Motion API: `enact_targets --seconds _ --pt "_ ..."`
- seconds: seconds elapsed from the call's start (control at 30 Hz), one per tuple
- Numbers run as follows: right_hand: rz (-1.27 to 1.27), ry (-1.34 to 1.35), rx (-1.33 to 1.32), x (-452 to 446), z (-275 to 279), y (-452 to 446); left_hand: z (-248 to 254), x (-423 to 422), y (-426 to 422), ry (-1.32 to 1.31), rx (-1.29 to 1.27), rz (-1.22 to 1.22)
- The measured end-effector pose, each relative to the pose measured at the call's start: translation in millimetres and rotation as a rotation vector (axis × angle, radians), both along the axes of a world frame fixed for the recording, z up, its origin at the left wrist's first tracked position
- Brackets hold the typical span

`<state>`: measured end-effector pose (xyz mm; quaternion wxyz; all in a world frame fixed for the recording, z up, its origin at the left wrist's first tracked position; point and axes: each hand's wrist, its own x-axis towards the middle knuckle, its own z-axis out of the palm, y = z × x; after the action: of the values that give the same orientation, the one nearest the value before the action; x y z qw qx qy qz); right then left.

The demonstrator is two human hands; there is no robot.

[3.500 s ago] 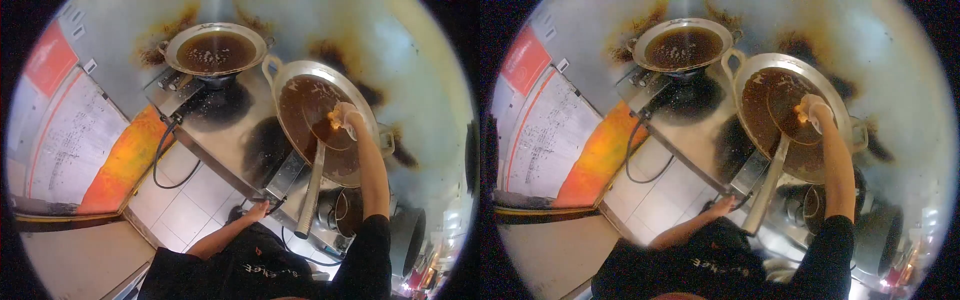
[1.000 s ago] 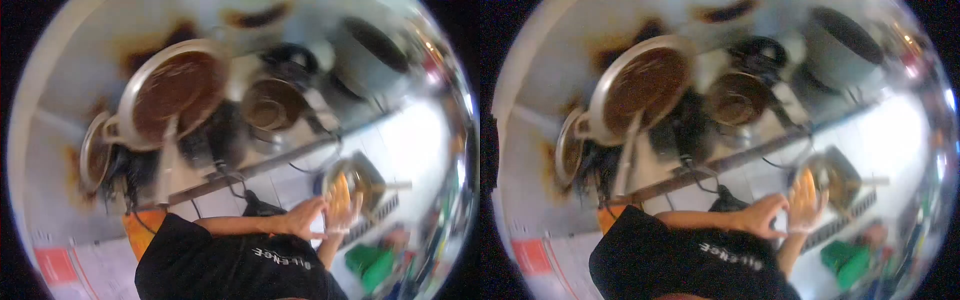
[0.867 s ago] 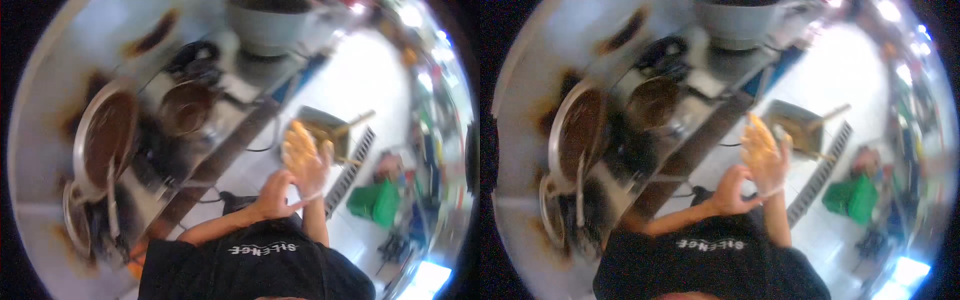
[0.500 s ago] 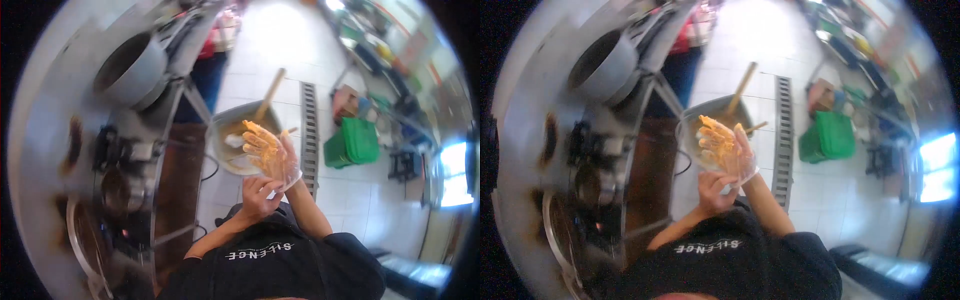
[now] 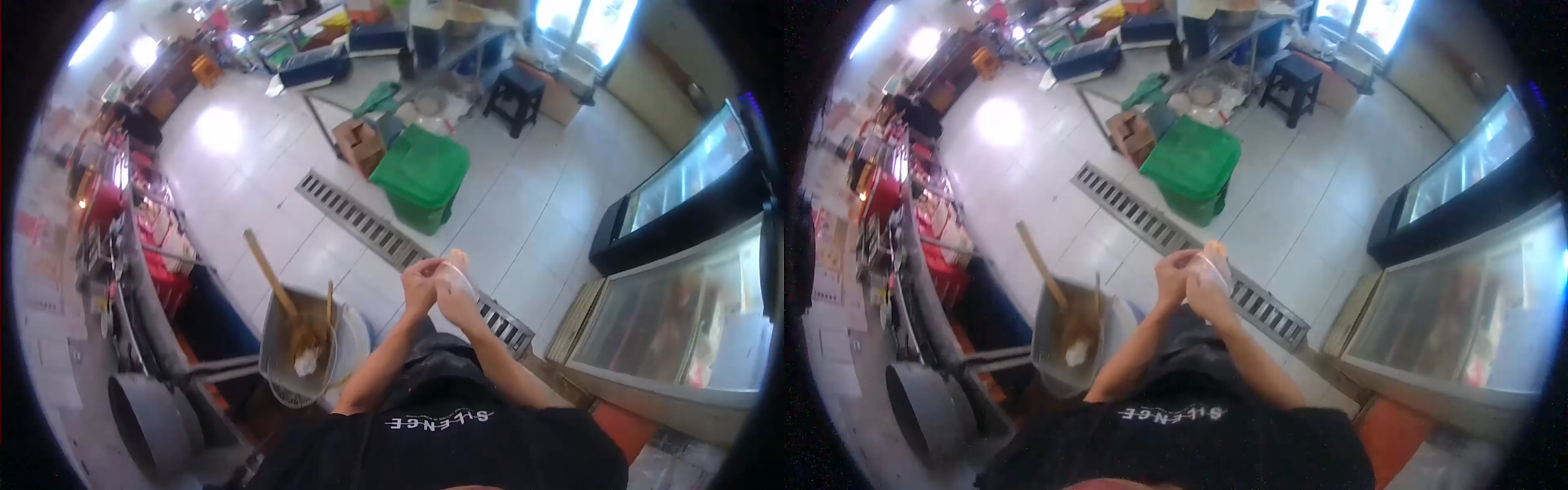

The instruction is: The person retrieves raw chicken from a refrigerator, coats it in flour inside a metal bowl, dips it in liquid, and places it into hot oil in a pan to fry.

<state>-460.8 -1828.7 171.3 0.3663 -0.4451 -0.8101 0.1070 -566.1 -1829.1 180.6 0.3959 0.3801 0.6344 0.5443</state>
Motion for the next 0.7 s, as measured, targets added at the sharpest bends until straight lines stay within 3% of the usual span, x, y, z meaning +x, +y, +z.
enact_targets --seconds 0.07,0.1,0.17,0.2,0.23,0.27,0.3,0.37,0.43,0.5,0.6,0.7 --pt "0.085 0.186 -0.865 10 57 22 -82 -10 62 -0.063 -0.079 -0.083" --pt "0.072 0.188 -0.851 13 56 34 -112 -13 91 -0.117 -0.176 -0.15" --pt "0.176 0.347 -0.737 24 51 72 -96 -17 136 -0.137 -0.211 -0.226" --pt "0.187 0.467 -0.973 33 39 96 -94 -17 152 -0.233 -0.276 -0.197" --pt "0.17 0.474 -0.96 41 40 124 -91 -19 178 -0.327 -0.327 -0.171" --pt "0.087 0.591 -1.06 56 41 145 -99 -23 197 -0.577 -0.336 -0.188" --pt "0.0 0.694 -1.172 75 42 159 -110 -19 210 -0.605 -0.347 -0.19" --pt "-0.051 0.706 -1.113 111 41 196 -117 -12 263 -0.673 -0.37 -0.237" --pt "-0.267 0.754 -1.02 154 5 204 -133 1 291 -0.716 -0.376 -0.208" --pt "-0.59 0.73 -0.922 196 -65 199 -134 15 330 -0.355 -0.394 -0.245" --pt "-1.043 0.303 -1.338 241 -128 175 -185 38 376 -0.287 -0.412 -0.199" --pt "-0.986 0.022 -1.472 280 -191 158 -229 68 423 -0.119 -0.422 -0.148"
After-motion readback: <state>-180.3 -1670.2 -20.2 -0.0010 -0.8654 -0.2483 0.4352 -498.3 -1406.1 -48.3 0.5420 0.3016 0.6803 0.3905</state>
